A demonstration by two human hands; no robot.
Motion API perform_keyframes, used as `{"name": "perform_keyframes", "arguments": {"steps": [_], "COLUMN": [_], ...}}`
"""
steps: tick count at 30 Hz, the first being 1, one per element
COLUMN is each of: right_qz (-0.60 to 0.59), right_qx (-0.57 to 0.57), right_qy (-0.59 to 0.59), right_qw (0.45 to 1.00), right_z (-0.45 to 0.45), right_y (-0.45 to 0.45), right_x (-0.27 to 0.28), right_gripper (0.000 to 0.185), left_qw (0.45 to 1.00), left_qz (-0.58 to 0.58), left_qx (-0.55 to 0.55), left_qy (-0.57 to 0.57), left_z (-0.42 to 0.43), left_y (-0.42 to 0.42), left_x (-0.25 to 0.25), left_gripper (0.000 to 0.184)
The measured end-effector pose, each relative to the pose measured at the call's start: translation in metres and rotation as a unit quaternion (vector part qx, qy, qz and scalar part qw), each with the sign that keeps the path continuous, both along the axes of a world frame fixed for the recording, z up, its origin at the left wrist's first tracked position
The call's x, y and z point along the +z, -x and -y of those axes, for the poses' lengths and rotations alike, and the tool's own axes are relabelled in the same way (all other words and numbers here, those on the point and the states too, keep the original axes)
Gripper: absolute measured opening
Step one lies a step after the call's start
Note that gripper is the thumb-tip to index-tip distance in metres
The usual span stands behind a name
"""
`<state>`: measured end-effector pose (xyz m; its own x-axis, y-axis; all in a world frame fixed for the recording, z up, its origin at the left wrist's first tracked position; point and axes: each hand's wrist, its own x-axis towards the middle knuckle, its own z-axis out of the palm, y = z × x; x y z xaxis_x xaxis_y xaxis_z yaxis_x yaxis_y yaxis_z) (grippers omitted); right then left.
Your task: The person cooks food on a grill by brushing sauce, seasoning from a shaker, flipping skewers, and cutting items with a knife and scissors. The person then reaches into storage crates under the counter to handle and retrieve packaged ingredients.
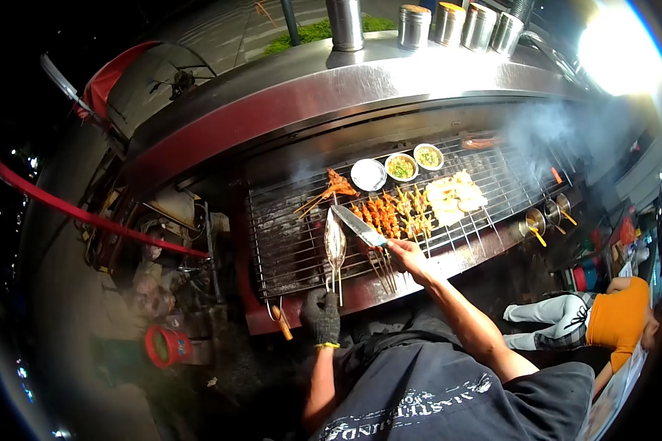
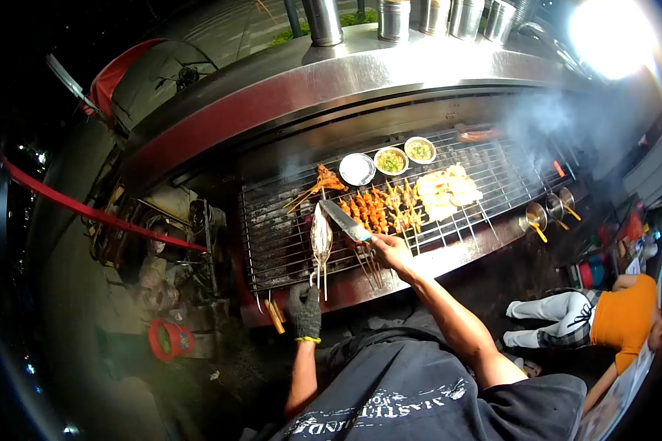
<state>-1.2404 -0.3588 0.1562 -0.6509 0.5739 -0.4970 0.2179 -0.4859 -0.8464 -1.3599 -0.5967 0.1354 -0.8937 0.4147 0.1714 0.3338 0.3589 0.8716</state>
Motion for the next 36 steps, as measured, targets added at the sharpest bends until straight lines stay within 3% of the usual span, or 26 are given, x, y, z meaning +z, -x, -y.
{"name": "perform_keyframes", "arguments": {"steps": [1,3,5,7,8,9,11,13,14,15,18,21,23,25,27,30,33,34,35,36], "right_qz": [0.012,0.023,0.046,0.035,0.018,-0.001,-0.016,-0.004,-0.009,-0.018,-0.01,0.001,-0.01,-0.03,-0.022,-0.018,-0.071,-0.097,-0.121,-0.065], "right_qx": [0.004,0.023,0.062,0.053,0.046,0.041,0.055,0.054,0.059,0.042,0.036,0.03,0.039,0.045,0.047,0.039,0.016,0.001,-0.012,-0.043], "right_qy": [-0.01,-0.031,-0.11,-0.078,-0.065,-0.054,-0.034,-0.042,-0.036,-0.017,-0.02,-0.02,-0.031,-0.008,-0.016,-0.046,-0.035,-0.031,-0.03,-0.13], "right_qw": [1.0,0.999,0.991,0.995,0.997,0.998,0.998,0.998,0.998,0.999,0.999,0.999,0.999,0.999,0.999,0.998,0.997,0.995,0.992,0.989], "right_z": [0.002,0.003,0.002,0.008,0.009,0.009,0.011,0.015,0.017,0.019,0.02,0.017,0.009,0.001,-0.006,-0.022,-0.05,-0.067,-0.083,-0.103], "right_y": [-0.003,-0.01,-0.019,-0.029,-0.032,-0.034,-0.041,-0.048,-0.051,-0.056,-0.069,-0.08,-0.086,-0.092,-0.099,-0.114,-0.147,-0.165,-0.183,-0.203], "right_x": [0.009,0.012,0.005,0.01,0.01,0.01,0.015,0.023,0.026,0.019,0.014,0.02,0.028,0.03,0.031,0.038,0.053,0.062,0.069,0.092], "right_gripper": [0.033,0.033,0.034,0.034,0.034,0.033,0.035,0.035,0.035,0.035,0.035,0.035,0.036,0.036,0.036,0.035,0.033,0.032,0.032,0.031], "left_qw": [0.997,0.973,0.978,0.976,0.987,0.99,0.989,0.992,0.989,0.994,0.968,0.947,0.951,0.94,0.953,0.992,0.989,0.994,0.995,0.994], "left_qz": [0.008,0.015,0.056,0.092,-0.01,0.011,0.032,-0.024,0.058,0.029,-0.041,-0.06,-0.03,-0.082,-0.088,-0.112,-0.112,-0.109,-0.089,-0.068], "left_qx": [-0.029,-0.1,-0.175,-0.18,-0.156,-0.134,-0.146,-0.121,-0.121,-0.095,-0.129,-0.128,-0.14,-0.115,-0.058,-0.049,-0.009,0.022,0.003,-0.015], "left_qy": [0.078,0.207,0.104,0.082,0.038,0.033,0.012,0.022,0.069,0.034,0.21,0.288,0.273,0.312,0.285,0.031,-0.094,-0.017,-0.051,-0.084], "left_z": [-0.005,-0.006,-0.009,-0.033,-0.053,-0.074,-0.118,-0.163,-0.181,-0.194,-0.226,-0.244,-0.248,-0.247,-0.248,-0.239,-0.228,-0.222,-0.217,-0.212], "left_y": [0.007,0.023,0.042,0.057,0.064,0.07,0.101,0.127,0.139,0.125,0.139,0.142,0.141,0.132,0.121,0.124,0.119,0.093,0.084,0.075], "left_x": [0.036,0.056,0.051,0.063,0.069,0.084,0.065,0.027,0.013,0.031,0.012,0.004,0.0,0.011,0.026,0.024,0.027,0.068,0.074,0.08], "left_gripper": [0.016,0.013,0.015,0.014,0.008,0.01,0.019,0.021,0.021,0.02,0.029,0.028,0.026,0.03,0.029,0.017,0.007,0.012,0.017,0.022]}}
